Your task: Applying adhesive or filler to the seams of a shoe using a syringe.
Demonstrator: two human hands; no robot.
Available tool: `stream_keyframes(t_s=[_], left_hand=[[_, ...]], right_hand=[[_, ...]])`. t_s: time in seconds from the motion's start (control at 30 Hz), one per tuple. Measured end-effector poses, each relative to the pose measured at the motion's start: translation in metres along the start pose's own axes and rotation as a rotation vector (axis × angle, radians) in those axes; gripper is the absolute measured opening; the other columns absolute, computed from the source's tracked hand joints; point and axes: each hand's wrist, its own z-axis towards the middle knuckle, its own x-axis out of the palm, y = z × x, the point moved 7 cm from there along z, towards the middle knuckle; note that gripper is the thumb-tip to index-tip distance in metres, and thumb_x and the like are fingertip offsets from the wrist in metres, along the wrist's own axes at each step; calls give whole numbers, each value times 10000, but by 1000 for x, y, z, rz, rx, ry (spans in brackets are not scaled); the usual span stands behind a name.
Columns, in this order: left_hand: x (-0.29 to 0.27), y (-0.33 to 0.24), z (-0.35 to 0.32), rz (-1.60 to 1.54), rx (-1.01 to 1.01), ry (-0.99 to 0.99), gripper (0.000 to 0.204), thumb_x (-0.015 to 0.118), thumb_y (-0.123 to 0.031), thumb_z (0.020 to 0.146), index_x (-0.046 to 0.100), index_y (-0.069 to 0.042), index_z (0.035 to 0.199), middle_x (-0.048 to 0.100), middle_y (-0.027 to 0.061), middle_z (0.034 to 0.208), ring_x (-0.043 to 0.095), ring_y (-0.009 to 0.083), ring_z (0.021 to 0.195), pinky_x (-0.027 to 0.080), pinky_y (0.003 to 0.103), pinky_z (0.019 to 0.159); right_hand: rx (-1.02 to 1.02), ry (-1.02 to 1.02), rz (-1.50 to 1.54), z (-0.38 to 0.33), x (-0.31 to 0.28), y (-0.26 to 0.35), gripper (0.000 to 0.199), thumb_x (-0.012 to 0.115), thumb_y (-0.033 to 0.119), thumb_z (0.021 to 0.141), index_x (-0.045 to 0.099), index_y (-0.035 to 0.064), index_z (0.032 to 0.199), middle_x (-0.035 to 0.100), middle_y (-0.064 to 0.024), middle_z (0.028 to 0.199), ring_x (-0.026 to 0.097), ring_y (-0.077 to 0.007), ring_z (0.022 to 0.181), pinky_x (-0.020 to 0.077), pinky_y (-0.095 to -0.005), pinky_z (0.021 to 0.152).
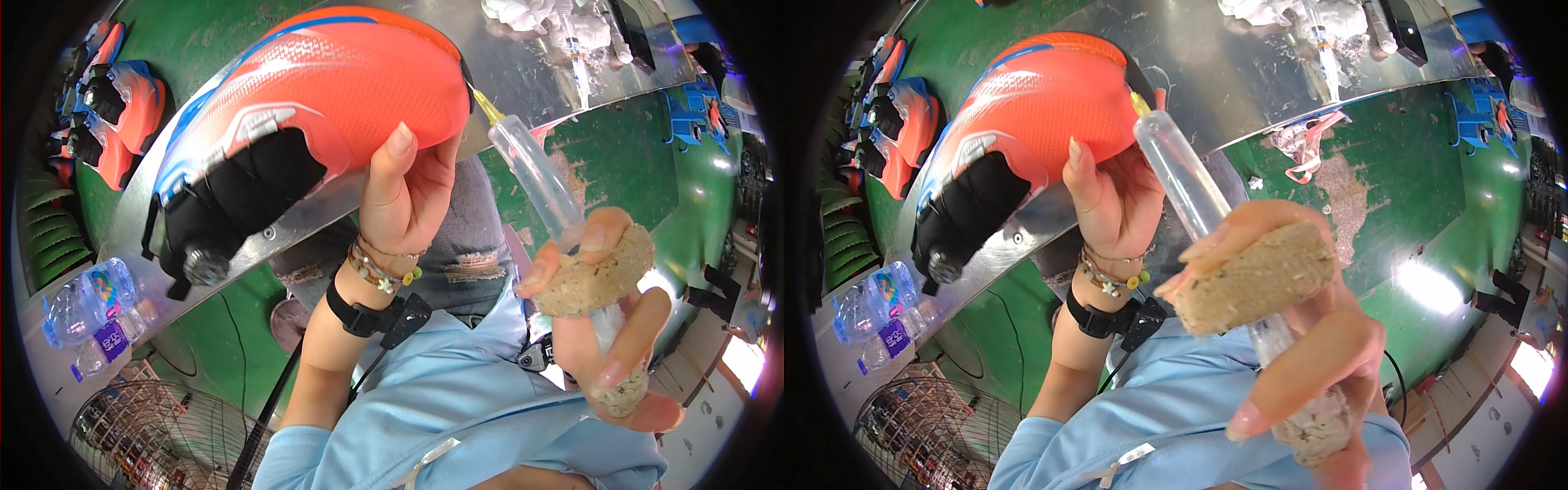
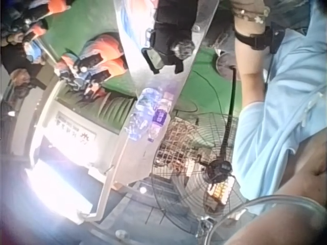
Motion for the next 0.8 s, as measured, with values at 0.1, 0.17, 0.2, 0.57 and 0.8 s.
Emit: stream_keyframes(t_s=[0.1,0.17,0.2,0.57,0.8], left_hand=[[19,-11,-1,40,30,-142,510,623,-349,825,464,-55,1210,543,70,1179,438,301,1191,421,391,962],[21,-14,-6,-40,-40,-312,439,623,-361,824,525,-62,1130,596,60,1074,519,261,1099,459,386,912],[24,-19,-9,-61,-40,-366,402,624,-349,827,552,-48,1082,623,67,1001,573,237,1013,495,358,866],[34,-21,-16,-12,-162,-440,320,650,-242,821,552,-48,1055,614,40,1042,596,145,954,497,295,889],[36,-23,-14,8,-139,-472,357,655,-262,814,548,-8,1040,615,82,1009,602,188,938,527,274,831]], right_hand=[[-54,-79,29,3,2,-10,411,611,664,677,575,257,728,312,-146,1165,473,-333,936,410,-416,788],[-369,121,-5,5,13,-5,423,595,663,691,585,241,706,319,-153,1166,474,-342,945,412,-423,791],[-369,123,4,1,14,-6,423,595,663,691,585,241,706,319,-153,1166,474,-342,945,412,-423,791],[-279,27,-36,-19,2,-22,499,595,602,726,655,121,842,370,-265,1139,487,-344,1010,429,-400,845],[-260,165,-156,-21,-4,-27,477,643,566,698,657,115,851,347,-242,1168,475,-347,1028,404,-417,884]])
